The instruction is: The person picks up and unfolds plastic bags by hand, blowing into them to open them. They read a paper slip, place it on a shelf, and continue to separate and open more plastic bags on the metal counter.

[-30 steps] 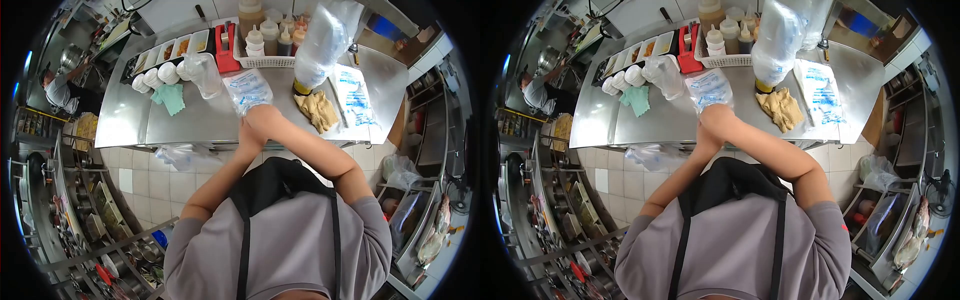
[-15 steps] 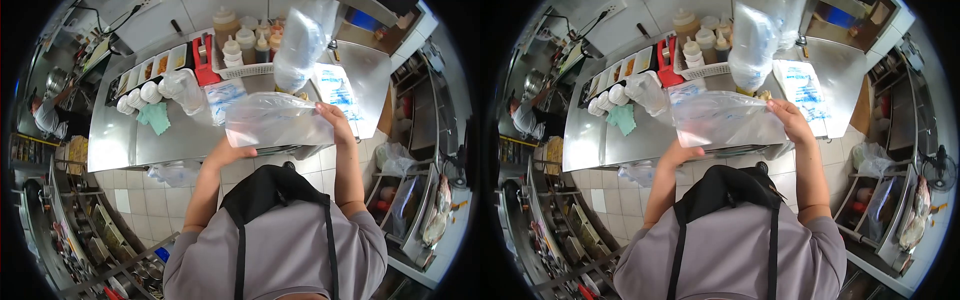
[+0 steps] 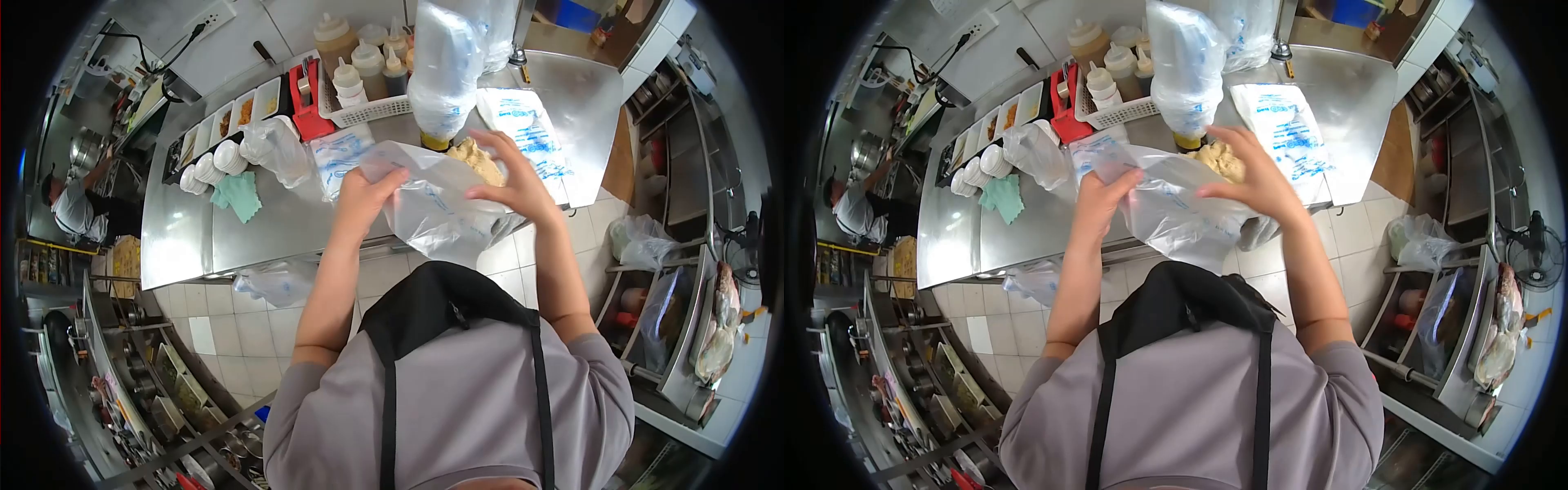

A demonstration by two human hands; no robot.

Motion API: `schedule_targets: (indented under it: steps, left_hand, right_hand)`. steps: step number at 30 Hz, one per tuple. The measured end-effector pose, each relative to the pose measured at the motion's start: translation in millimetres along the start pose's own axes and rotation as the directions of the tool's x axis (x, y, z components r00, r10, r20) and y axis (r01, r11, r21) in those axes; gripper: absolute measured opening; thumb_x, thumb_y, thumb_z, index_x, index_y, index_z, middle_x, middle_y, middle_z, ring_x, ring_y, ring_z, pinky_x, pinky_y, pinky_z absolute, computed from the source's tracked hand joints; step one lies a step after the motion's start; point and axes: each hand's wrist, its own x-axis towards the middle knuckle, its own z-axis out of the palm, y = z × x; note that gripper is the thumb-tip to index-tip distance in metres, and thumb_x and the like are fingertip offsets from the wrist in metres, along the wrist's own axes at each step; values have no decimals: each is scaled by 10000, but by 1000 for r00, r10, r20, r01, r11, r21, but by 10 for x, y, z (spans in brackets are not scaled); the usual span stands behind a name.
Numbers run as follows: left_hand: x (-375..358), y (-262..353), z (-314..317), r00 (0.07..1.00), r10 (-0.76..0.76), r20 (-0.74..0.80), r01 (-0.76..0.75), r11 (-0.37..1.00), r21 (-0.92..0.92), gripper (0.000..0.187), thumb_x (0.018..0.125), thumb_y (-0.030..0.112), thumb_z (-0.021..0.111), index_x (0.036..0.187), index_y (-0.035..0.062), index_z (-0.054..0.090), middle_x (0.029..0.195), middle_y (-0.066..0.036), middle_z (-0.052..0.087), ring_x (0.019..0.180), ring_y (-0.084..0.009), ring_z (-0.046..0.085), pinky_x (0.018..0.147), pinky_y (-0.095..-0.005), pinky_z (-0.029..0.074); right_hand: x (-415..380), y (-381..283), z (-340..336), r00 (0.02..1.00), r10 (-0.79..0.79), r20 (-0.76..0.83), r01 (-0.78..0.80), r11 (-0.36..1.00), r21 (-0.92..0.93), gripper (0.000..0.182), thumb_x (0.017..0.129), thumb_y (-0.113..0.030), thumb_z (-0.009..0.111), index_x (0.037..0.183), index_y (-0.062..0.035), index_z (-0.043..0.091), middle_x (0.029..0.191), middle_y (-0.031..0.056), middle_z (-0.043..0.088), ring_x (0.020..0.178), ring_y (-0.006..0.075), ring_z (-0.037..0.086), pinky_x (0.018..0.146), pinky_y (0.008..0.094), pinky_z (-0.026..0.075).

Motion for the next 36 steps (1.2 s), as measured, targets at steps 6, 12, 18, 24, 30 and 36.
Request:
schedule_targets:
  steps: [6,12,18,24,30,36]
  left_hand:
    - [15,152,527,984,172,53,-176,982,68,210,767,185,703,893,23,659,836,-20,645,769,-97,565,703,-241,441]
    - [-99,-359,577,988,-60,143,24,971,237,177,788,132,683,902,5,639,858,-45,633,786,-104,564,738,-261,444]
    - [-448,-252,-527,821,35,-570,-254,917,-309,285,785,120,644,1042,42,550,845,-34,606,732,-132,572,694,-335,483]
    - [-1014,653,-258,819,84,-567,88,959,269,217,793,143,660,966,41,578,867,11,571,774,-82,530,663,-240,453]
    - [-1032,400,207,841,333,-427,-102,873,478,152,777,51,644,912,14,587,831,-36,613,705,-110,553,657,-225,454]
    - [-873,488,466,950,221,-218,-26,757,653,155,718,47,652,850,-9,593,774,-121,626,693,-149,596,637,-271,457]
  right_hand:
    - [367,-242,-25,994,19,109,-56,933,356,146,814,-64,633,935,18,617,772,28,608,701,86,554,656,229,439]
    - [429,-85,-358,901,143,-409,122,822,556,162,862,-127,589,841,30,626,742,43,596,680,105,545,638,249,424]
    - [262,1030,-83,974,221,58,-228,933,279,235,861,-216,528,928,-35,662,876,109,643,773,175,599,697,285,451]
    - [-78,1510,277,932,-338,134,356,776,-520,106,726,-201,644,809,-137,657,830,65,592,902,279,504,719,411,408]
    - [532,1527,-170,990,-57,130,112,875,-471,297,776,-204,641,1017,-34,602,988,185,570,941,327,521,803,446,415]
    - [1476,163,-310,897,-246,-368,323,932,164,704,660,-357,786,1180,25,504,1135,195,529,1050,301,531,870,366,427]
